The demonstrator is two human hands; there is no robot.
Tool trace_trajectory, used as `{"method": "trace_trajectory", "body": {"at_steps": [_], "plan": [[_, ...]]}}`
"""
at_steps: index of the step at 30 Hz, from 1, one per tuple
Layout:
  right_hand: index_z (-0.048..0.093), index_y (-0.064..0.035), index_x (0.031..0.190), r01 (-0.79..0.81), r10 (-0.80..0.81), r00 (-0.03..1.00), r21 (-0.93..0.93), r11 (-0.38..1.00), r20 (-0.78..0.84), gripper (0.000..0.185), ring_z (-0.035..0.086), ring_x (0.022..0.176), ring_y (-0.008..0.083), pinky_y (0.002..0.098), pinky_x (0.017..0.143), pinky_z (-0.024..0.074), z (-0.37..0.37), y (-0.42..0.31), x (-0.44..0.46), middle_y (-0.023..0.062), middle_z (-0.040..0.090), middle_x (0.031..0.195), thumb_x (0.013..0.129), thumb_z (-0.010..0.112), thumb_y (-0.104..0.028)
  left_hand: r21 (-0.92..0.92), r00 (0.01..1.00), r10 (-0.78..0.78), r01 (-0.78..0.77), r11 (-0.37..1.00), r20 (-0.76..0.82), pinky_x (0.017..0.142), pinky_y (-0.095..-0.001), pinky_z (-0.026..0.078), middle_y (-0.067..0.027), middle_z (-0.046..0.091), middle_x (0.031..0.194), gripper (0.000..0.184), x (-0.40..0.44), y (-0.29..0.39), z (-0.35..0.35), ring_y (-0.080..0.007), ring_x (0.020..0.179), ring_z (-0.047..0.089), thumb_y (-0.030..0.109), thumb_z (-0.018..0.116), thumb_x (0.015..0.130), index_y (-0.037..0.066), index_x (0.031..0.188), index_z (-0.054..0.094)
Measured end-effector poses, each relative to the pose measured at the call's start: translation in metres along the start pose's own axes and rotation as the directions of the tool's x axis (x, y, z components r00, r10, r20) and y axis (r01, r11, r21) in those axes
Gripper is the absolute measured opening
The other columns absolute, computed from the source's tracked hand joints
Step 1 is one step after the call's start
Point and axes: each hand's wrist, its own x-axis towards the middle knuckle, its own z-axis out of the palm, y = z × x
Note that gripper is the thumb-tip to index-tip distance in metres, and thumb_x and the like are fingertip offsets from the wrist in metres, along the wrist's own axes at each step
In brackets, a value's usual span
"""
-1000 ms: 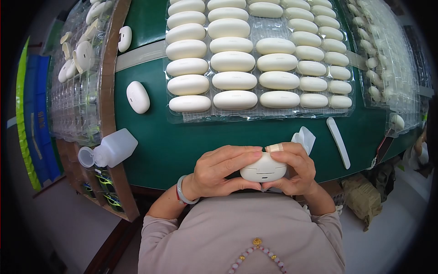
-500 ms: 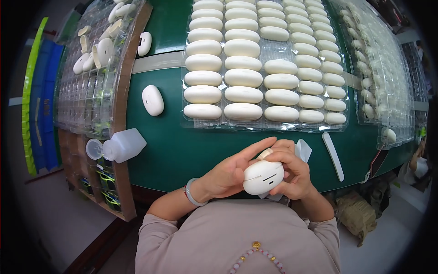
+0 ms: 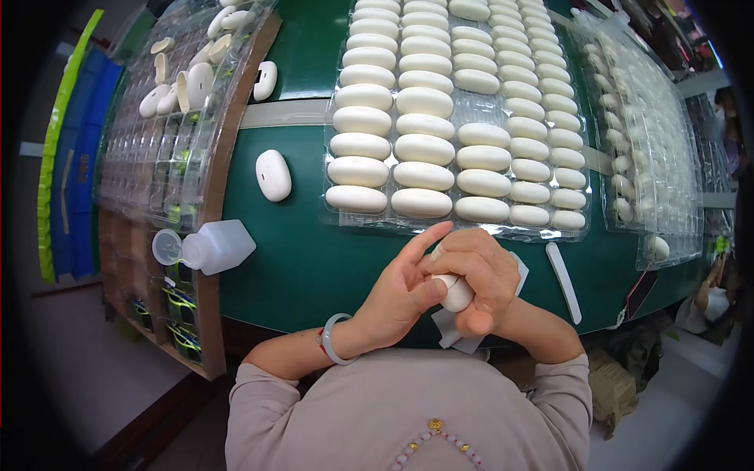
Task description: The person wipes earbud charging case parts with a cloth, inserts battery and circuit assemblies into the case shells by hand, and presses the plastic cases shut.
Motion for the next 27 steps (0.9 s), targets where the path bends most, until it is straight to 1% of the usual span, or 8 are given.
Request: {"method": "trace_trajectory", "body": {"at_steps": [3, 5, 8, 9, 11, 16, 19, 27], "plan": [[0.058, -0.0041, 0.075, -0.37, 0.354, 0.929, 0.321, 0.872, 0.107, 0.074, 0.056, 0.063, 0.0268, 0.0342, 0.062, 0.0471, -0.007, -0.008, 0.014, 0.0109, 0.057, 0.074, 0.09, 0.021, -0.066, 0.129, 1.0, 0.021, -0.022, 0.991, 0.01, 0.094, -0.0307, 0.042, -0.013, 0.047, 0.125, 0.079, 0.001, 0.012, -0.001, -0.0172, 0.114, 0.048, 0.042, 0.058, 0.09, 0.004, 0.145, 0.016], [0.057, -0.0041, 0.072, -0.611, 0.664, 0.712, 0.67, 0.422, 0.231, 0.08, 0.056, 0.063, 0.0243, 0.0321, 0.065, 0.0473, -0.011, -0.015, 0.023, 0.0096, 0.056, 0.071, 0.09, 0.011, -0.067, 0.382, 0.999, 0.041, -0.05, 0.923, 0.031, 0.097, -0.0335, 0.04, -0.0144, 0.046, 0.126, 0.073, 0.003, 0.037, 0.001, -0.0196, 0.119, 0.045, 0.057, 0.037, 0.094, 0.002, 0.141, 0.028], [0.056, -0.0029, 0.07, -0.62, 0.675, 0.656, 0.75, 0.228, 0.337, 0.083, 0.055, 0.063, 0.0195, 0.0295, 0.066, 0.0472, -0.014, -0.006, 0.031, 0.0091, 0.056, 0.067, 0.089, 0.006, -0.066, 0.684, 0.897, 0.421, -0.39, 0.616, 0.132, 0.09, -0.0309, 0.044, -0.0149, 0.054, 0.122, 0.078, 0.021, 0.067, 0.003, -0.0172, 0.107, 0.054, 0.063, 0.025, 0.093, -0.003, 0.131, 0.043], [0.056, -0.0027, 0.07, -0.618, 0.665, 0.644, 0.77, 0.16, 0.378, 0.082, 0.055, 0.064, 0.0191, 0.0296, 0.065, 0.0471, -0.012, -0.007, 0.034, 0.0095, 0.056, 0.066, 0.09, 0.007, -0.066, 0.653, 0.951, 0.283, -0.292, 0.698, 0.123, 0.083, -0.0284, 0.045, -0.0139, 0.058, 0.113, 0.077, 0.029, 0.071, 0.007, -0.0152, 0.097, 0.056, 0.062, 0.024, 0.094, -0.004, 0.128, 0.045], [0.055, -0.0025, 0.07, -0.65, 0.683, 0.631, 0.732, 0.206, 0.368, 0.08, 0.056, 0.063, 0.0183, 0.0289, 0.064, 0.0469, -0.006, -0.01, 0.04, 0.0094, 0.055, 0.065, 0.091, 0.008, -0.063, 0.592, 0.993, -0.003, -0.069, 0.803, 0.119, 0.068, -0.0234, 0.047, -0.0119, 0.064, 0.097, 0.075, 0.039, 0.082, 0.015, -0.011, 0.077, 0.058, 0.059, 0.023, 0.095, -0.005, 0.123, 0.05], [0.054, -0.0015, 0.07, -0.702, 0.664, 0.646, 0.635, 0.323, 0.376, 0.073, 0.055, 0.07, 0.0174, 0.0271, 0.068, 0.0449, -0.012, -0.017, 0.041, 0.008, 0.057, 0.071, 0.094, 0.013, -0.057, 0.594, 0.88, 0.403, -0.47, 0.653, 0.253, 0.063, -0.0222, 0.044, -0.0074, 0.066, 0.079, 0.064, 0.054, 0.049, 0.019, -0.0087, 0.065, 0.054, 0.043, 0.018, 0.101, -0.004, 0.1, 0.062], [0.054, -0.0016, 0.072, -0.682, 0.625, 0.693, 0.609, 0.406, 0.36, 0.069, 0.053, 0.074, 0.0163, 0.0256, 0.07, 0.0429, -0.009, -0.02, 0.038, 0.006, 0.056, 0.072, 0.095, 0.017, -0.054, 0.483, 0.904, 0.427, -0.371, 0.793, -0.007, 0.066, -0.0246, 0.043, -0.0086, 0.061, 0.065, 0.06, 0.045, 0.04, 0.028, -0.0111, 0.067, 0.053, 0.038, 0.026, 0.101, -0.003, 0.078, 0.064], [0.047, -0.0083, 0.06, -0.462, 0.633, 0.761, 0.805, 0.372, 0.144, 0.069, 0.052, 0.06, 0.0154, 0.0241, 0.06, 0.0422, -0.005, -0.009, 0.044, 0.0068, 0.056, 0.065, 0.094, 0.012, -0.057, 0.39, 0.913, 0.397, -0.402, 0.828, 0.098, 0.073, -0.0255, 0.047, -0.0094, 0.058, 0.099, 0.047, 0.053, 0.044, 0.021, -0.0125, 0.083, 0.057, 0.039, 0.037, 0.098, -0.003, 0.115, 0.05]]}}
